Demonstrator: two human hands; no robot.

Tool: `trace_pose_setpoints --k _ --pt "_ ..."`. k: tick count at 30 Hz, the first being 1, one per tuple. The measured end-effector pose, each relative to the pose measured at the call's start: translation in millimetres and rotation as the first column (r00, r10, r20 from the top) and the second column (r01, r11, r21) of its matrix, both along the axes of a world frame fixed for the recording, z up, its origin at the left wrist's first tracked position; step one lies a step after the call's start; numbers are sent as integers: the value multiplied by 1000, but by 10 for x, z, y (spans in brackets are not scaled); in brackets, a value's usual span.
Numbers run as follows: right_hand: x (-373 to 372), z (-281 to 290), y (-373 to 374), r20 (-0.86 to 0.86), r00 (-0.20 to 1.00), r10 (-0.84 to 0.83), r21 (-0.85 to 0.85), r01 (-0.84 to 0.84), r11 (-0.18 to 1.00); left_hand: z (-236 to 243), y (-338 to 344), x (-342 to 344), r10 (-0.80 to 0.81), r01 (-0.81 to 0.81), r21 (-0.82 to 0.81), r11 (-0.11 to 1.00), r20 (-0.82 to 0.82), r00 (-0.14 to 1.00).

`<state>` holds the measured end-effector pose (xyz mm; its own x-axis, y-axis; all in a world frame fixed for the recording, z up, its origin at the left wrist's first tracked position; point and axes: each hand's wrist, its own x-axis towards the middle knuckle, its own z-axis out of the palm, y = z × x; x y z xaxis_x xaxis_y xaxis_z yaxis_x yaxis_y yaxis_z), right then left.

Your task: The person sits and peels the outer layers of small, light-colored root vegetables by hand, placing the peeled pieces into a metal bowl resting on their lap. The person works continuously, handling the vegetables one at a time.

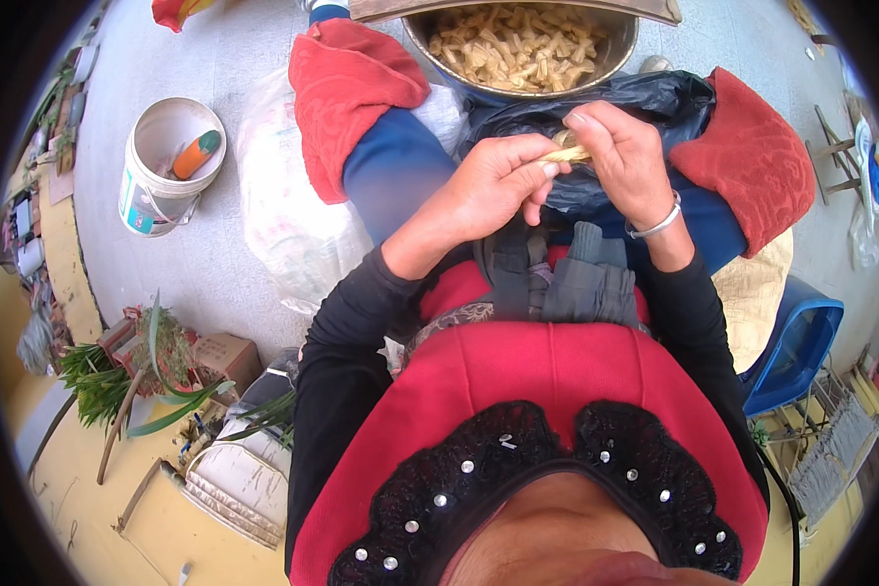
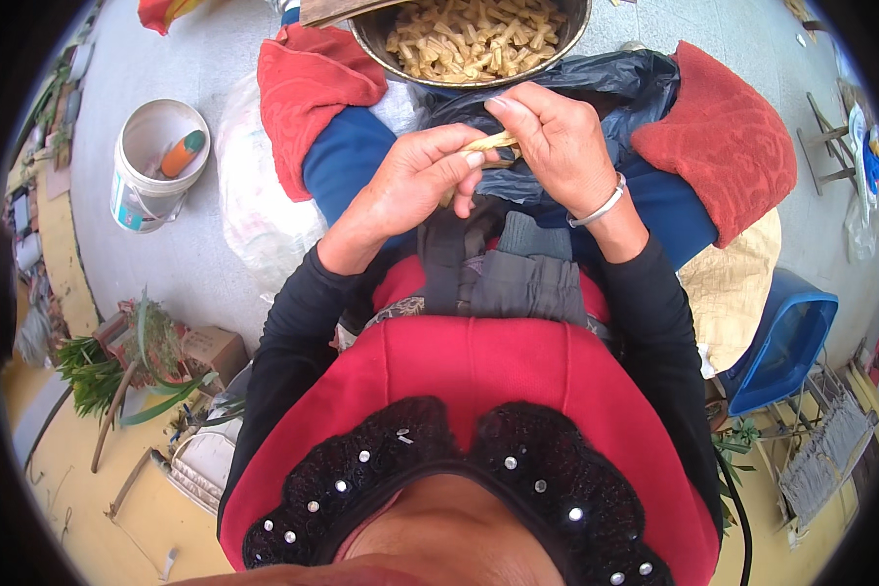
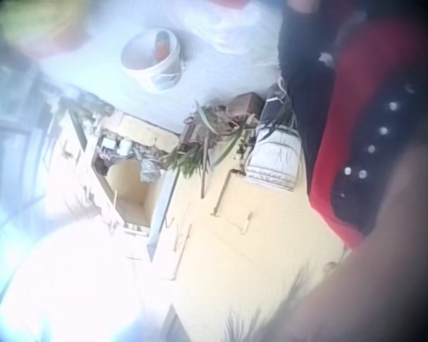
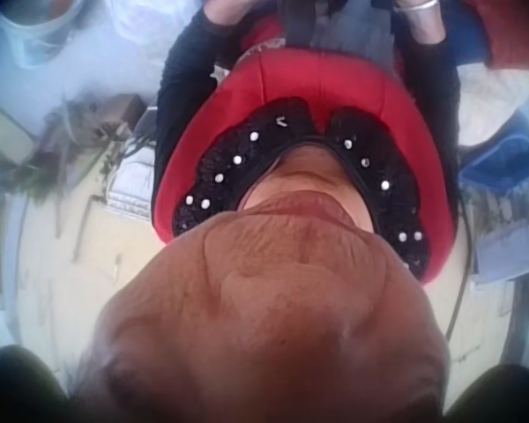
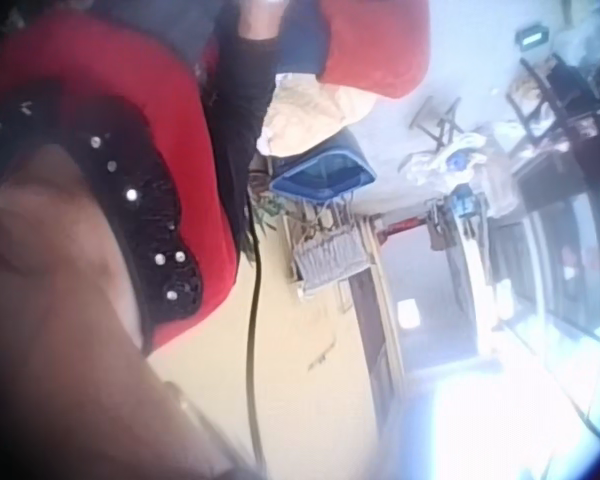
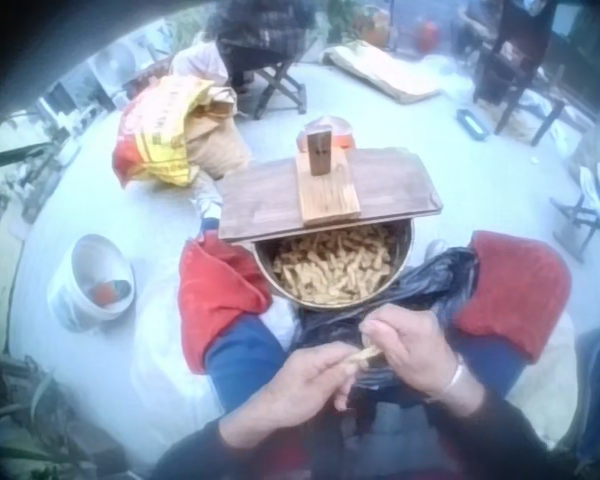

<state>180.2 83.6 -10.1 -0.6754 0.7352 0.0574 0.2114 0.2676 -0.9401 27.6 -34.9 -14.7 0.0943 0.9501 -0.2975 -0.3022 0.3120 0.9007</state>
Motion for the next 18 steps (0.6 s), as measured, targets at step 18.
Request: trace_pose_setpoints --k 18 --pt "-858 -724 1326 811 585 9 431 -608 667 -604 43 233 331 -331 4 944 -22 943"
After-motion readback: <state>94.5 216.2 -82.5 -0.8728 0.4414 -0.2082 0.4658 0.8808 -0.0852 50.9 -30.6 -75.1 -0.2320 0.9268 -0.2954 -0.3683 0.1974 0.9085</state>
